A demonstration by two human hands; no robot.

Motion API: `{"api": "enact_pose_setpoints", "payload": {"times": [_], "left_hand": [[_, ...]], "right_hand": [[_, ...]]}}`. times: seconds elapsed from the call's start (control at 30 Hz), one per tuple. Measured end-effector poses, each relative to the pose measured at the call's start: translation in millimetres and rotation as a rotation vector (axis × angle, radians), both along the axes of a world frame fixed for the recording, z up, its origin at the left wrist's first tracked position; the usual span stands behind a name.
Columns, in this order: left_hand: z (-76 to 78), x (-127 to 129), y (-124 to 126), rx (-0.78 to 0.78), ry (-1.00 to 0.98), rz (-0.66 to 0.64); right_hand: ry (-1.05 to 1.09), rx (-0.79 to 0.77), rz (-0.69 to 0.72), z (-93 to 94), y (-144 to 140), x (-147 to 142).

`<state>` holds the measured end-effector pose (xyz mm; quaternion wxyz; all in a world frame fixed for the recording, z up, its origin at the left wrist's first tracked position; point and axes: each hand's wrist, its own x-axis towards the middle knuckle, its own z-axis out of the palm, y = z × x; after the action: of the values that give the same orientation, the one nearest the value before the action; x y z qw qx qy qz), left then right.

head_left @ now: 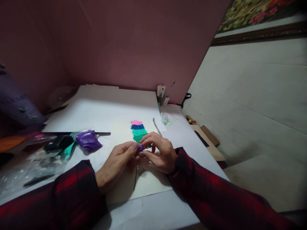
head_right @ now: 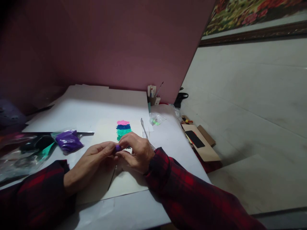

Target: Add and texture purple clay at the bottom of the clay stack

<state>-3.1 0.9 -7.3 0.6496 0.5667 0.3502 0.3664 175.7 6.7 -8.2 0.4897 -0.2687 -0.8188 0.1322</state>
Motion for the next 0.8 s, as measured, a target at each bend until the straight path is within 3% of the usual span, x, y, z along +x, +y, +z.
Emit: {"api": "enact_pose_setpoints", "payload": {"times": [0.8], "left_hand": [[4.3,3.0,-2.3,-0.049,-0.052,0.045]], "right_hand": [[-0.016,0.009,-0.003,-0.4,0.8,1.7]]}}
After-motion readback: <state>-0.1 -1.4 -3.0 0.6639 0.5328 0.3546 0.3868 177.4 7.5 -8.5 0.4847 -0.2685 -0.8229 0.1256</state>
